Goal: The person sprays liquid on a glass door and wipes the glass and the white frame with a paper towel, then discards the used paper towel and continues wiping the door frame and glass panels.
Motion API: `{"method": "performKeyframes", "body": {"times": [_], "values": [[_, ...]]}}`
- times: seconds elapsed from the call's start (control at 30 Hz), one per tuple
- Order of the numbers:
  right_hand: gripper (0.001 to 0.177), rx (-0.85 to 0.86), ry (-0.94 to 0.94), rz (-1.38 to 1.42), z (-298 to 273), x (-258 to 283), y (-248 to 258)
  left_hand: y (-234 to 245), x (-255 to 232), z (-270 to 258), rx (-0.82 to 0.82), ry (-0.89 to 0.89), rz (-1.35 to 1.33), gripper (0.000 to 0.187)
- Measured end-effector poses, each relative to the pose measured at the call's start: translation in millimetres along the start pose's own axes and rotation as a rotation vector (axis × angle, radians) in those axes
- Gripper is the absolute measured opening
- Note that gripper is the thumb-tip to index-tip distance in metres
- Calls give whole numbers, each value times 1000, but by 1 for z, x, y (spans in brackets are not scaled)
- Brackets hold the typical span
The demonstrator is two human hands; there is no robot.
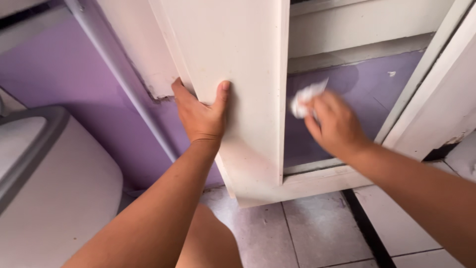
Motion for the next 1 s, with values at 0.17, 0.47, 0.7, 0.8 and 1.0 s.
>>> {"method": "performKeyframes", "body": {"times": [0.17, 0.47, 0.7, 0.8, 1.0], "values": [[22, 221, 7, -33, -59, -36, -2, 5, -9, 0, 32, 30, -28, 108], [17, -310, -471, -104, -55, -100, 36, 4, -9, -3, -15, -29, -41, 110], [19, -201, -311, 28, -35, -68, 18, 1, -5, -1, -48, -81, -56, 109], [23, -338, -409, -9, -32, -127, 68, -2, -4, -4, -74, -99, -14, 106], [20, -298, -233, -283, -23, -149, 85, -1, -6, -6, -40, -58, -90, 101]]}}
Point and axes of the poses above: each hand's wrist, its own z-axis towards the middle knuckle, its own y-axis out of the back of the hand, x = y × z, the point moved 7 cm from there along z, towards the middle knuckle, and after that the axes turned 7 degrees about -x, right-handed, at the moved point
